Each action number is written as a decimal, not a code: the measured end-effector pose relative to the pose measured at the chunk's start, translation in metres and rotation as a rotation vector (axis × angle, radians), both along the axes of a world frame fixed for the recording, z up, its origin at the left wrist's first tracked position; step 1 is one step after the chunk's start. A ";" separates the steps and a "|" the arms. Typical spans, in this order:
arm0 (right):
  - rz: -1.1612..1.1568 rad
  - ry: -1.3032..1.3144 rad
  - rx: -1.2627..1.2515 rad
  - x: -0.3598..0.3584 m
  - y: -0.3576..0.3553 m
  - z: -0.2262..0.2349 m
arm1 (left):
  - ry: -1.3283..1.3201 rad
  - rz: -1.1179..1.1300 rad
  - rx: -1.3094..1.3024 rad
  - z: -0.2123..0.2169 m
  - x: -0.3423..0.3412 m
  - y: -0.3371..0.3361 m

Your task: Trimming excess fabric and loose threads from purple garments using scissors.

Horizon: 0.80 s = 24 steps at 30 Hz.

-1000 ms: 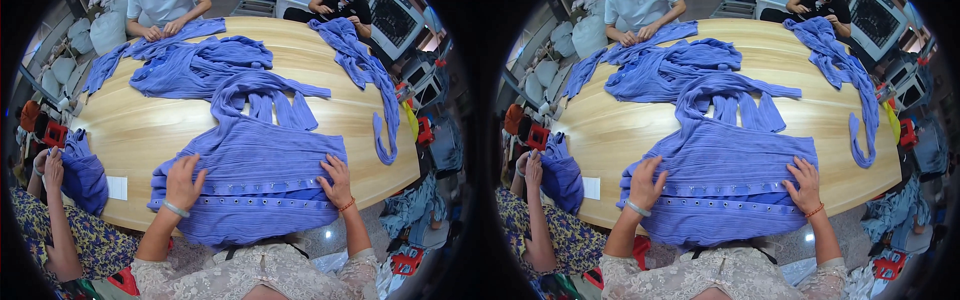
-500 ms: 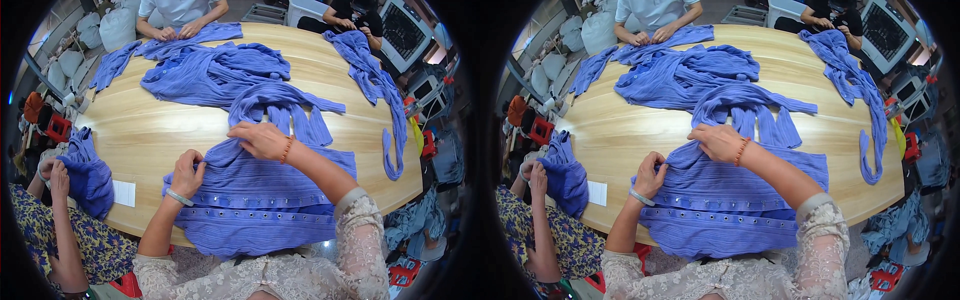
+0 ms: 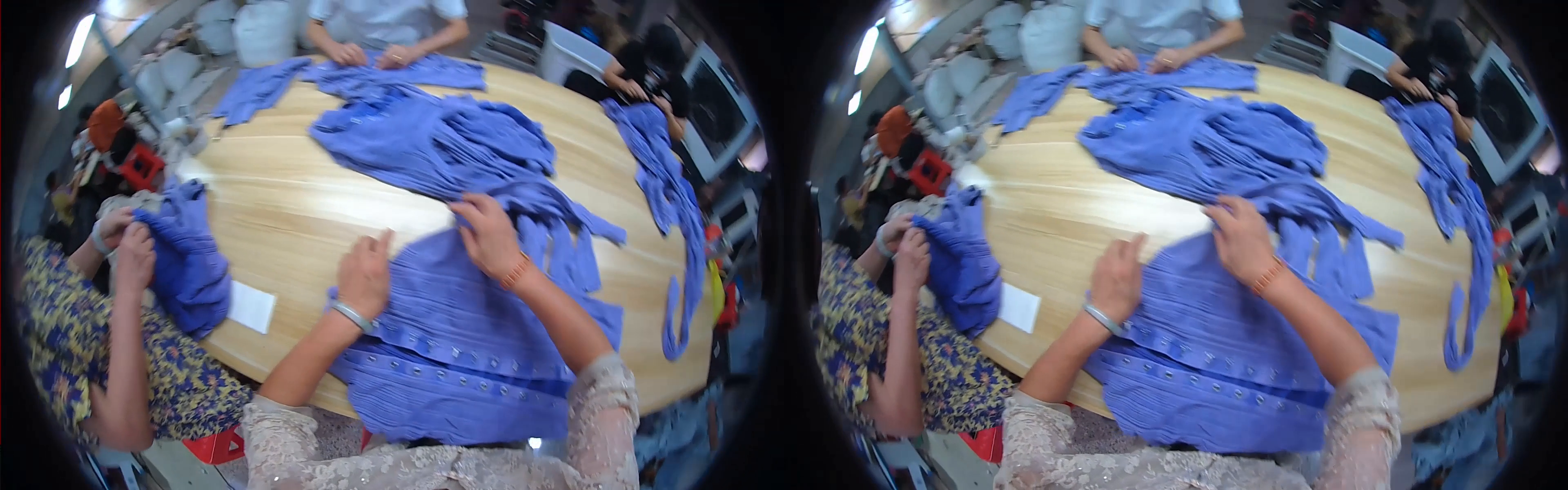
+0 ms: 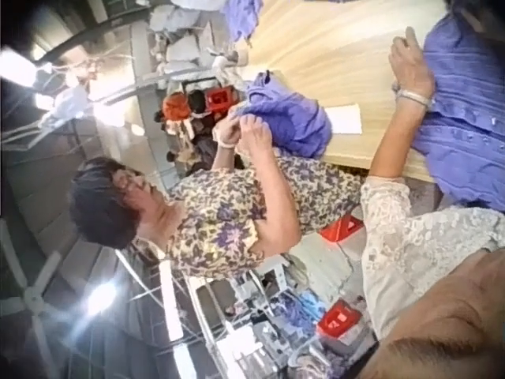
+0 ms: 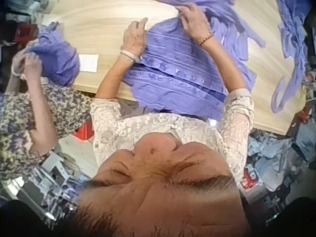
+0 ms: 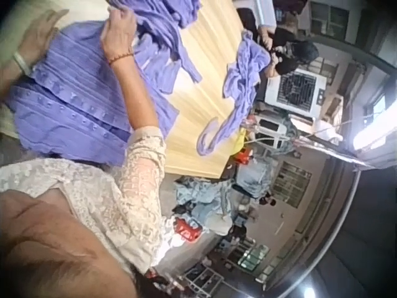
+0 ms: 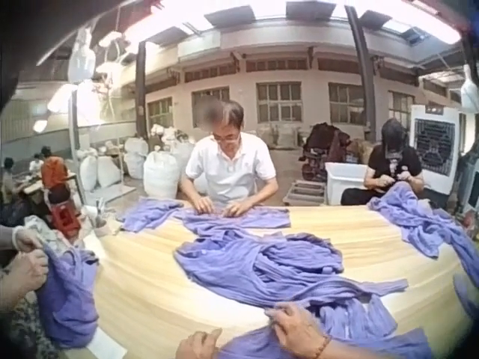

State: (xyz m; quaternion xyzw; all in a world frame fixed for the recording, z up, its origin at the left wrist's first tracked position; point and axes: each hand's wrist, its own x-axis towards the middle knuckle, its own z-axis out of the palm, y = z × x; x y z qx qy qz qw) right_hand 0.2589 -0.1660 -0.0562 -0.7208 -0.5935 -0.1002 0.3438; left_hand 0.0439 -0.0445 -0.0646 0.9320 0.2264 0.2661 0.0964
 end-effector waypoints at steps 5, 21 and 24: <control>0.027 0.188 0.020 -0.022 -0.045 0.041 | -0.549 -0.127 -0.572 0.048 -0.040 -0.030; -0.022 0.482 -0.022 -0.067 -0.140 0.032 | -1.700 0.115 -1.273 0.068 -0.135 0.019; -0.034 0.463 -0.038 -0.078 -0.148 0.041 | -1.730 0.185 -1.391 0.061 -0.133 0.032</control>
